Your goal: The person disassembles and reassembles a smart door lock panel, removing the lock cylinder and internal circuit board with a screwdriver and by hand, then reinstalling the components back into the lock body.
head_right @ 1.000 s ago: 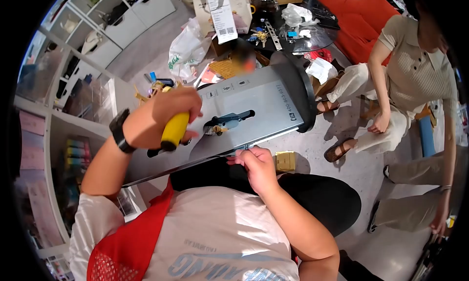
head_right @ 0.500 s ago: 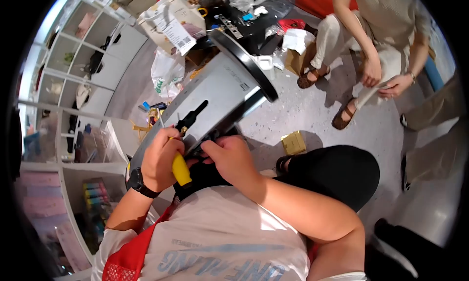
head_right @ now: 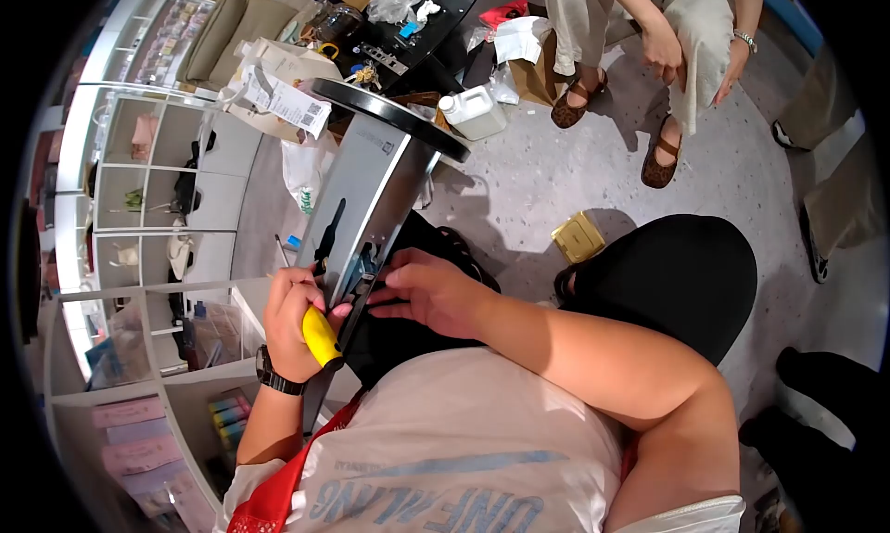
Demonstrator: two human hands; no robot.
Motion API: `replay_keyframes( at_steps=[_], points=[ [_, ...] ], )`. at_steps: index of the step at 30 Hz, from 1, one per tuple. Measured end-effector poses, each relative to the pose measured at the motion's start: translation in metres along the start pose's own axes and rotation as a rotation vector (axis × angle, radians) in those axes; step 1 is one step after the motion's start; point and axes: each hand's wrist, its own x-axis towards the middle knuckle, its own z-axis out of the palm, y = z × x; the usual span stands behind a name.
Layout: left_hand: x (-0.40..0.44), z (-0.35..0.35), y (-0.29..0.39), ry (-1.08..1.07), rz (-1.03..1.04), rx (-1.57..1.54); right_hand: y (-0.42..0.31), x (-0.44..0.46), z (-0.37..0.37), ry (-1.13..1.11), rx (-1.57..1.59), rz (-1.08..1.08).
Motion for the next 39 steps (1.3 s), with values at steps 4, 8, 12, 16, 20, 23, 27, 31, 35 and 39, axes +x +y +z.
replay_keyframes(
  at_steps=[4, 8, 12, 16, 20, 23, 27, 31, 35, 39],
  points=[
    [-0.001, -0.001, 0.002, -0.062, -0.022, -0.011, -0.008, 0.004, 0.016, -0.017, -0.204, -0.022],
    [0.002, -0.005, -0.007, -0.055, 0.027, -0.028, -0.005, 0.020, 0.000, -0.038, -0.372, -0.023],
    [0.006, -0.012, -0.005, -0.082, -0.070, -0.079, -0.017, 0.030, 0.012, -0.049, -0.341, -0.021],
    [0.006, -0.014, -0.007, -0.068, -0.042, -0.075, -0.014, 0.026, 0.017, 0.044, -0.227, -0.034],
    [0.004, -0.012, -0.005, -0.059, -0.057, -0.029, -0.018, 0.029, 0.015, 0.025, -0.311, 0.032],
    [0.001, -0.011, -0.006, -0.036, -0.018, 0.010, -0.016, 0.031, 0.019, 0.022, -0.557, -0.001],
    [0.002, -0.011, -0.011, 0.021, 0.041, 0.062, -0.006, 0.038, 0.022, -0.026, -0.600, -0.088],
    [0.005, -0.022, -0.016, 0.029, -0.004, 0.012, -0.010, 0.048, 0.040, -0.028, -0.971, -0.255],
    [0.009, -0.027, -0.024, 0.061, -0.028, 0.006, -0.011, 0.052, 0.052, 0.028, -1.207, -0.430],
    [0.010, -0.022, -0.024, 0.053, -0.002, 0.058, 0.002, 0.064, 0.041, 0.059, -1.130, -0.433]
  ],
)
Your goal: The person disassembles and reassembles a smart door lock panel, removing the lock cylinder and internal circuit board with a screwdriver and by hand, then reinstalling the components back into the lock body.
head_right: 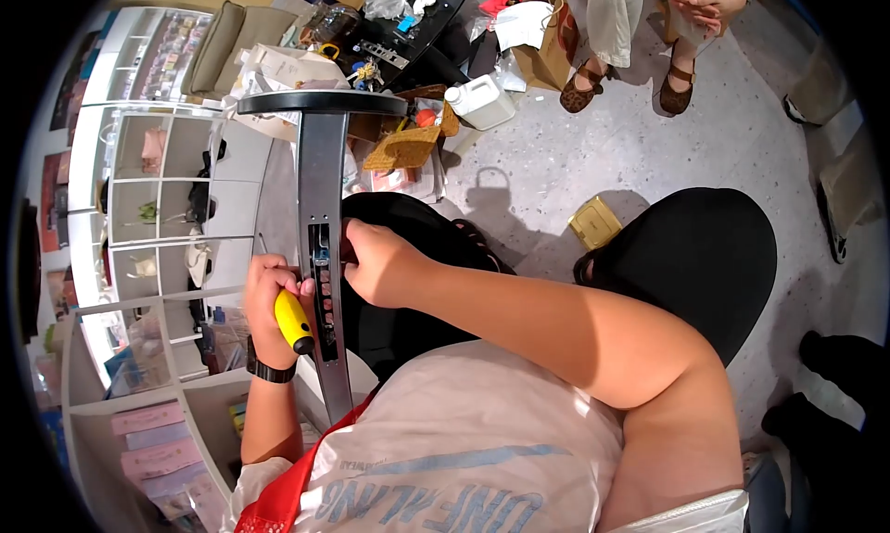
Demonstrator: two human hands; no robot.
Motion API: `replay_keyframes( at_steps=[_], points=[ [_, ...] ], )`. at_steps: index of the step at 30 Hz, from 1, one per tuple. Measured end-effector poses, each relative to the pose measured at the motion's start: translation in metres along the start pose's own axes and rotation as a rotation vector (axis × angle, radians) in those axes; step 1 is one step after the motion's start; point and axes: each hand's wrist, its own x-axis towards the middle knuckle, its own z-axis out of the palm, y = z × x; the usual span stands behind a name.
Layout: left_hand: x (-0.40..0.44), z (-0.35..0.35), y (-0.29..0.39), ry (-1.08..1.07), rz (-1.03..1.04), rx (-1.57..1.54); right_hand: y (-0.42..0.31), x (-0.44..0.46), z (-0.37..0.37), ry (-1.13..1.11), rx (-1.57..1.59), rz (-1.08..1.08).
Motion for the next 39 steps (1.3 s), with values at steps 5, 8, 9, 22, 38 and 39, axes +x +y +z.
replay_keyframes(
  at_steps=[5, 8, 9, 22, 38, 39],
  points=[
    [-0.007, 0.011, 0.008, 0.028, -0.044, 0.041, 0.020, 0.000, -0.004, 0.016, -0.098, -0.046],
    [-0.009, 0.018, 0.023, 0.019, -0.143, 0.102, 0.020, -0.004, -0.010, -0.006, -0.125, 0.018],
    [-0.011, 0.020, 0.027, 0.025, -0.181, 0.122, 0.026, -0.002, -0.008, -0.012, -0.108, 0.010],
    [-0.019, 0.050, 0.043, 0.038, -0.158, 0.217, 0.022, -0.012, -0.018, -0.111, -0.060, 0.018],
    [0.044, -0.042, 0.006, 0.010, -0.103, -0.090, -0.042, 0.016, -0.001, -0.113, -0.086, -0.262],
    [0.047, -0.051, -0.003, 0.005, -0.112, -0.108, -0.059, 0.013, -0.003, -0.111, -0.127, -0.239]
  ],
)
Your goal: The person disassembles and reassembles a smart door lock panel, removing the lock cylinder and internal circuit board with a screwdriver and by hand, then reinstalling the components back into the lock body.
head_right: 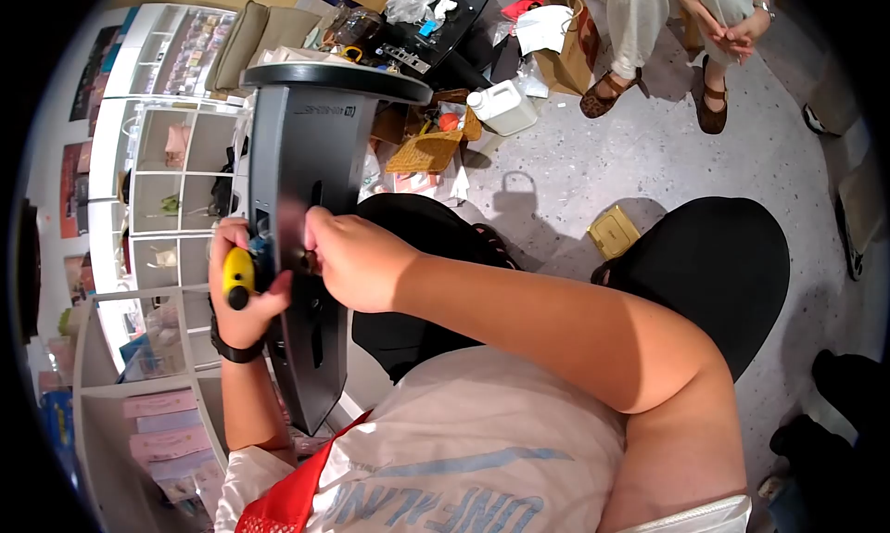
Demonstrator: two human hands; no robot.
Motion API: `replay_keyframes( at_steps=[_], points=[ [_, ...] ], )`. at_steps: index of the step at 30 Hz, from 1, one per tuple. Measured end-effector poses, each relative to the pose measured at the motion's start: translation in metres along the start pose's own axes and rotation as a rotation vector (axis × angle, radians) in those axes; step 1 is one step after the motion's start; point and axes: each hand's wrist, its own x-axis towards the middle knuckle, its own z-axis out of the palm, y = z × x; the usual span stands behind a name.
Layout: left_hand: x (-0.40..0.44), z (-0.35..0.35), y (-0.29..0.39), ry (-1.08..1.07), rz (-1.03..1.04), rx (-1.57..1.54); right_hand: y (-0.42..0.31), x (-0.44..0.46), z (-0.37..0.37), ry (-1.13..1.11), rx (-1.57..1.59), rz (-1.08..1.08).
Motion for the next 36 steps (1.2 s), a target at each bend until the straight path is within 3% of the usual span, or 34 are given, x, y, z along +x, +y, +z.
replay_keyframes(
  at_steps=[3, 8, 12, 17, 22, 25, 26, 30, 36],
  points=[
    [0.009, -0.014, -0.024, -0.088, -0.094, -0.386, -0.021, 0.006, 0.000, 0.019, -0.146, -0.047],
    [0.030, -0.012, -0.069, -0.255, -0.047, -0.520, -0.023, 0.009, 0.006, 0.029, -0.176, 0.054],
    [0.048, -0.003, -0.102, -0.433, -0.164, -0.676, -0.012, 0.010, 0.006, 0.033, -0.161, 0.106],
    [0.070, 0.017, -0.126, -0.506, -0.204, -0.793, -0.001, 0.010, 0.007, 0.094, -0.167, 0.150],
    [0.082, 0.031, -0.151, -0.571, -0.216, -0.889, 0.004, 0.015, -0.007, 0.279, -0.331, -0.018],
    [0.083, 0.038, -0.159, -0.541, -0.228, -0.912, 0.016, 0.018, -0.015, 0.281, -0.507, -0.116],
    [0.084, 0.040, -0.165, -0.558, -0.240, -0.947, 0.024, 0.022, -0.014, 0.335, -0.626, -0.303],
    [0.086, 0.044, -0.166, -0.556, -0.324, -0.956, 0.023, 0.045, -0.015, 0.122, -1.123, -0.547],
    [0.093, 0.070, -0.195, -0.686, -0.289, -1.077, 0.028, 0.072, -0.021, -0.117, -1.051, -0.516]
  ],
)
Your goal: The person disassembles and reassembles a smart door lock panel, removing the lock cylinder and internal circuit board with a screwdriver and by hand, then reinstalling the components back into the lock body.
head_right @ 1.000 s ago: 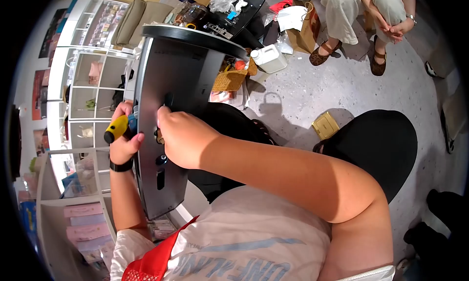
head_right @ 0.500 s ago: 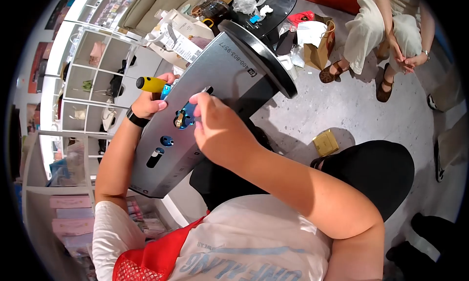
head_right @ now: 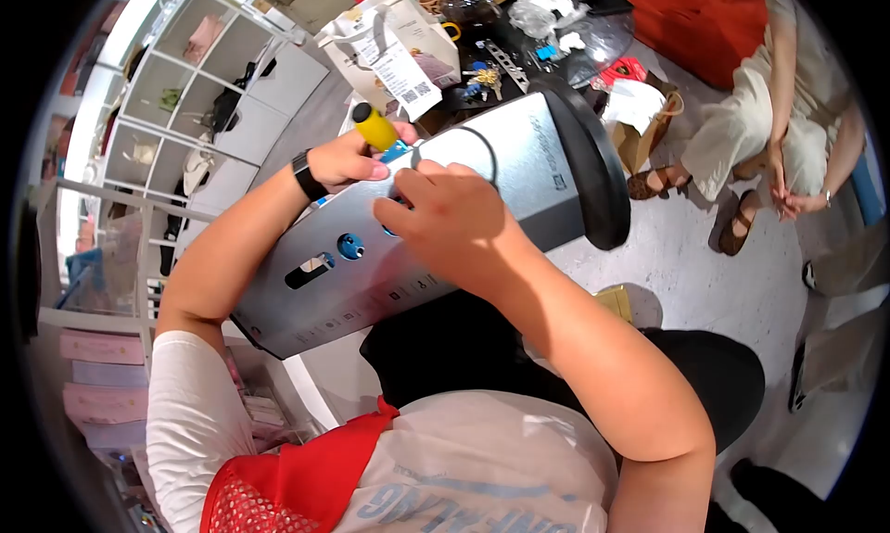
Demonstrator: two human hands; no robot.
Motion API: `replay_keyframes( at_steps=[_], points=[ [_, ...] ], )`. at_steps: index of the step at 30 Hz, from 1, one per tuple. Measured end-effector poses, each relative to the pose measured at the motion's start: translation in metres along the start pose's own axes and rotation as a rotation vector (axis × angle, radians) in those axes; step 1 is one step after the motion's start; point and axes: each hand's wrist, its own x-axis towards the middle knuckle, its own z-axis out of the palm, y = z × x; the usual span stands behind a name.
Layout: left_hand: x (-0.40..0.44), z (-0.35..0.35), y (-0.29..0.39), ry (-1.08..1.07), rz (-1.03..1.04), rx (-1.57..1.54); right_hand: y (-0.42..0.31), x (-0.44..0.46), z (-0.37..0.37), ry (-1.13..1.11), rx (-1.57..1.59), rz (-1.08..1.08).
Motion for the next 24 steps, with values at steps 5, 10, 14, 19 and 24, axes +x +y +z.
replay_keyframes(
  at_steps=[5, 10, 14, 19, 24],
  points=[
    [0.014, -0.005, -0.025, 0.014, -0.031, -0.144, 0.009, 0.008, 0.000, -0.086, 0.026, -0.002],
    [0.022, -0.010, -0.042, 0.004, -0.165, -0.295, 0.019, 0.018, -0.002, -0.324, 0.113, 0.113],
    [0.022, -0.005, -0.057, -0.043, -0.174, -0.328, 0.026, 0.020, -0.003, -0.455, 0.220, 0.150],
    [0.028, -0.005, -0.070, -0.066, -0.116, -0.183, 0.029, 0.021, -0.003, -0.498, 0.272, 0.177],
    [0.027, 0.010, -0.064, 0.143, -0.031, -0.152, 0.031, 0.015, -0.012, -0.454, 0.285, 0.151]
  ],
)
